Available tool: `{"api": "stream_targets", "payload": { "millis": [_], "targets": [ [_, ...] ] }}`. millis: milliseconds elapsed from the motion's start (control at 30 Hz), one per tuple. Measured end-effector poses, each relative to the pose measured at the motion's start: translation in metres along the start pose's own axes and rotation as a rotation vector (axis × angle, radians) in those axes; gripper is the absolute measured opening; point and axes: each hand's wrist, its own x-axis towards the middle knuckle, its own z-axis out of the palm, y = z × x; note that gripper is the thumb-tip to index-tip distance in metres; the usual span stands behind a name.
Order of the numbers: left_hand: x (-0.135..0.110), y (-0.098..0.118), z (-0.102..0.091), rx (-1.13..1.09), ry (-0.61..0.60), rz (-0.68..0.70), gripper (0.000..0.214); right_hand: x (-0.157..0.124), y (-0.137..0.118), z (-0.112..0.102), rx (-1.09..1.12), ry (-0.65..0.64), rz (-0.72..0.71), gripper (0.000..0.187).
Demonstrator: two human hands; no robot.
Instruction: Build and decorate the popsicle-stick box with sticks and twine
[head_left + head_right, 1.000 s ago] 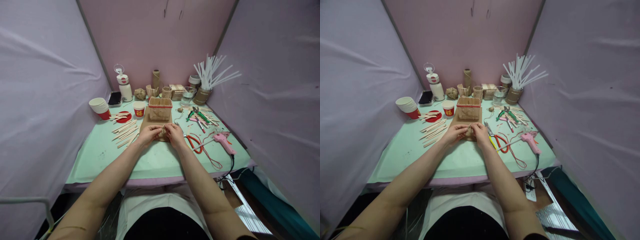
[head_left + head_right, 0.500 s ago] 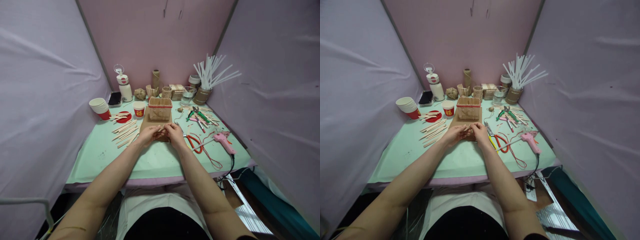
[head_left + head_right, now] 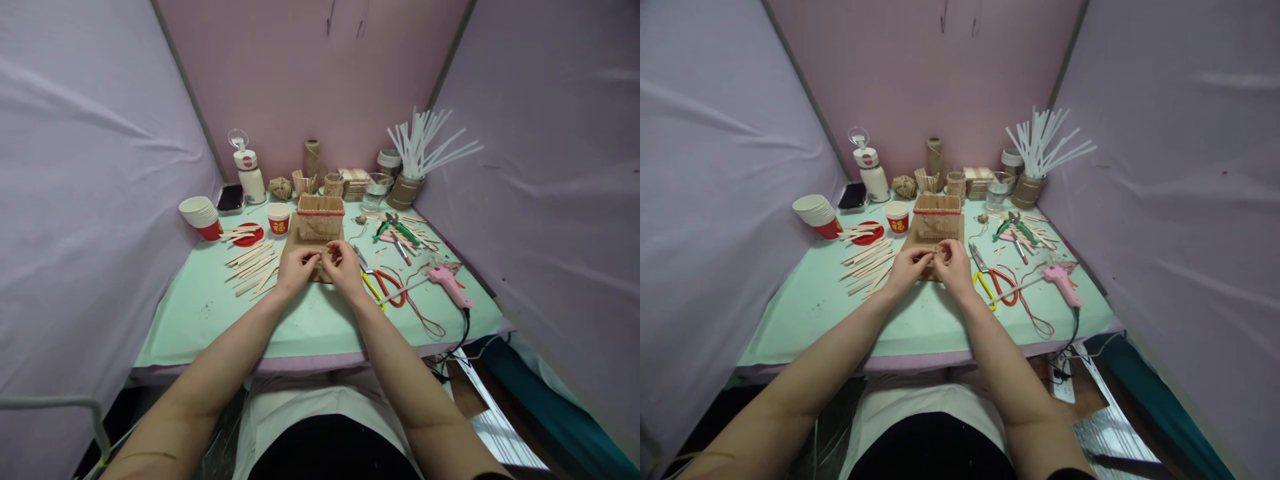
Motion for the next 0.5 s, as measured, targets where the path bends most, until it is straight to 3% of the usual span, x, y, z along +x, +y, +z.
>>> {"api": "stream_targets", "payload": {
  "millis": [100, 300, 500],
  "targets": [
    [-0.0018, 0.0016, -0.0009, 0.118, 0.022, 0.128, 0.018, -0.0012, 0.0005, -0.0007, -0.093, -0.008, -0.111, 0.010],
    [-0.0031, 0.0004, 0.0004, 0.180, 0.039, 0.166, 0.018, -0.0003, -0.0025, -0.0025, -0.085, -0.042, -0.082, 0.011],
    [-0.0038, 0.0007, 0.0026, 0.174, 0.048, 0.094, 0.017, 0.0011, -0.0056, -0.0038, 0.223, -0.132, 0.212, 0.014]
  ]
}}
